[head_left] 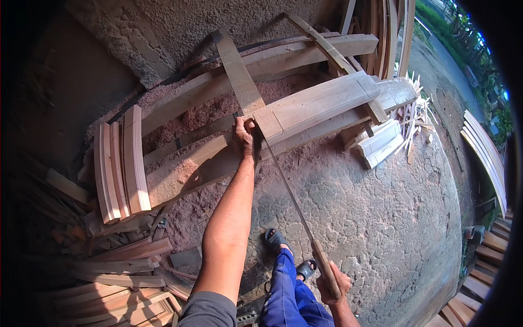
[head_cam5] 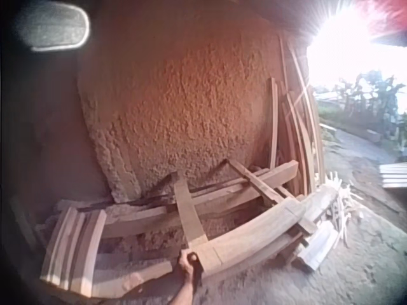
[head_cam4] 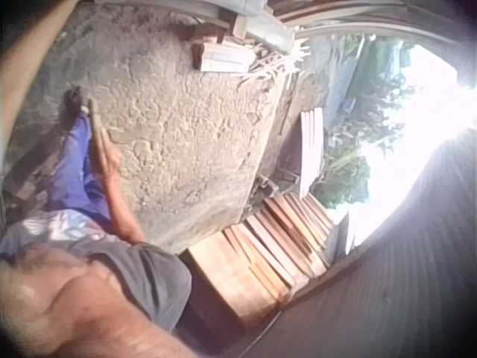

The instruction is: The person uses a hand saw to cut a wooden plank resting on a wooden frame. After each cut, the person removes the cut piece and places it on a nearby pile of wood scraps. The process is repeated several times.

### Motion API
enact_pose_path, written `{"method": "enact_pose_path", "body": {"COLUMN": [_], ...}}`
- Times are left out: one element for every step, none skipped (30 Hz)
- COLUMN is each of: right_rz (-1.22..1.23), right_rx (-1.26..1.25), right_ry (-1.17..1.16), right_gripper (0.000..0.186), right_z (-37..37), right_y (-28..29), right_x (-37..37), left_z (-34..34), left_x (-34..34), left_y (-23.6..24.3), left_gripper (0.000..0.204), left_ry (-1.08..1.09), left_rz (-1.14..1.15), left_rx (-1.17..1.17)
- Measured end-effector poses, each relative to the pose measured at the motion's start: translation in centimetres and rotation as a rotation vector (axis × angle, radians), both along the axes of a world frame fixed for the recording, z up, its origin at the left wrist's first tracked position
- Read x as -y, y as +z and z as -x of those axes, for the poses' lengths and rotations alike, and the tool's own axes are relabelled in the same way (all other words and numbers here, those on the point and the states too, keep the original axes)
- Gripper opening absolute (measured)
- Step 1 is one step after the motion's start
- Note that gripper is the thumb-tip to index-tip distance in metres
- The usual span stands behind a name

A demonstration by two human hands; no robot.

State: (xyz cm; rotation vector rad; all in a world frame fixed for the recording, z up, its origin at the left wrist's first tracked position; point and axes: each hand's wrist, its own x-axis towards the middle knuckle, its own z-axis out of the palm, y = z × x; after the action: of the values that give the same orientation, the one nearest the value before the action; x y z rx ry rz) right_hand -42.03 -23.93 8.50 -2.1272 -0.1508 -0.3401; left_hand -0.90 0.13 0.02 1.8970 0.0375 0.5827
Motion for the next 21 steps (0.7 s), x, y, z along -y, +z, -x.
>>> {"method": "enact_pose_path", "body": {"right_rz": [-0.001, -0.017, -0.032, -0.084, -0.137, -0.131, -0.119, -0.115, -0.025, 0.071, 0.064, 0.059, 0.034, 0.022, 0.009, -0.050, -0.112, -0.115, -0.156, -0.144, -0.130], "right_rx": [-0.016, 0.015, 0.046, 0.050, 0.042, 0.036, 0.022, 0.010, 0.049, 0.075, 0.051, 0.031, 0.027, 0.027, 0.027, 0.008, 0.009, -0.019, -0.043, -0.048, -0.053], "right_ry": [0.007, -0.007, -0.021, -0.026, -0.022, -0.022, -0.016, -0.010, 0.001, 0.008, 0.000, -0.013, 0.001, 0.000, 0.002, 0.010, 0.018, -0.048, -0.049, -0.048, -0.052], "right_gripper": [0.057, 0.056, 0.056, 0.055, 0.055, 0.057, 0.059, 0.062, 0.058, 0.055, 0.055, 0.054, 0.054, 0.055, 0.055, 0.055, 0.055, 0.057, 0.058, 0.057, 0.056], "right_z": [-1.1, -4.5, -8.9, -13.4, -15.7, -15.1, -14.0, -12.5, -9.4, -4.9, -0.8, 1.5, 0.9, -0.7, -2.7, -5.7, -10.1, -14.0, -16.0, -15.2, -13.5], "right_y": [0.4, 0.1, -0.1, 1.1, 1.8, 1.6, 1.1, 0.7, 0.7, 0.8, 0.9, 0.9, 0.9, 1.1, 1.3, 1.8, 2.2, 1.9, 2.2, 2.2, 2.0], "right_x": [-0.4, -1.4, -2.5, -3.5, -4.1, -3.8, -3.2, -2.8, -2.0, -0.8, 0.3, 1.0, 0.6, 0.2, -0.3, -1.8, -3.3, -2.5, -3.1, -2.8, -2.1], "left_z": [0.1, 0.0, 0.0, 0.0, 0.2, 0.3, 0.5, 0.4, -0.4, -0.7, -1.0, -1.3, -1.3, -1.2, -1.2, -0.7, -1.0, 0.0, 0.0, 0.0, -0.2], "left_x": [0.2, 1.2, 2.3, 3.7, 3.5, 3.4, 3.1, 2.8, 1.7, 0.7, -0.4, -1.4, -1.7, -0.2, 0.6, -0.1, -0.3, 4.8, 4.6, 4.6, 4.8], "left_y": [-0.1, 0.3, 0.7, 1.7, 1.8, 1.9, 1.8, 1.3, 0.9, 0.1, -0.8, -1.3, -1.7, -0.9, -1.1, -1.6, -1.2, 1.1, 1.1, 1.0, 0.8], "left_gripper": [0.024, 0.023, 0.022, 0.018, 0.018, 0.019, 0.019, 0.021, 0.022, 0.025, 0.028, 0.033, 0.038, 0.032, 0.028, 0.025, 0.021, 0.023, 0.023, 0.022, 0.022], "left_ry": [0.040, 0.063, 0.086, 0.201, 0.184, 0.164, 0.151, 0.103, 0.065, 0.050, 0.038, 0.046, 0.049, 0.134, 0.116, 0.107, 0.097, 0.093, 0.104, 0.111, 0.113], "left_rz": [-0.015, -0.030, -0.045, -0.152, -0.194, -0.235, -0.271, 0.022, 0.307, 0.337, 0.366, 0.134, -0.096, -0.148, -0.106, -0.080, -0.055, -0.093, -0.089, -0.083, -0.075], "left_rx": [-0.022, -0.038, -0.054, -0.089, -0.061, -0.034, -0.014, -0.081, -0.130, -0.130, -0.130, -0.071, -0.011, -0.102, -0.056, -0.013, 0.051, -0.158, -0.146, -0.136, -0.127]}}
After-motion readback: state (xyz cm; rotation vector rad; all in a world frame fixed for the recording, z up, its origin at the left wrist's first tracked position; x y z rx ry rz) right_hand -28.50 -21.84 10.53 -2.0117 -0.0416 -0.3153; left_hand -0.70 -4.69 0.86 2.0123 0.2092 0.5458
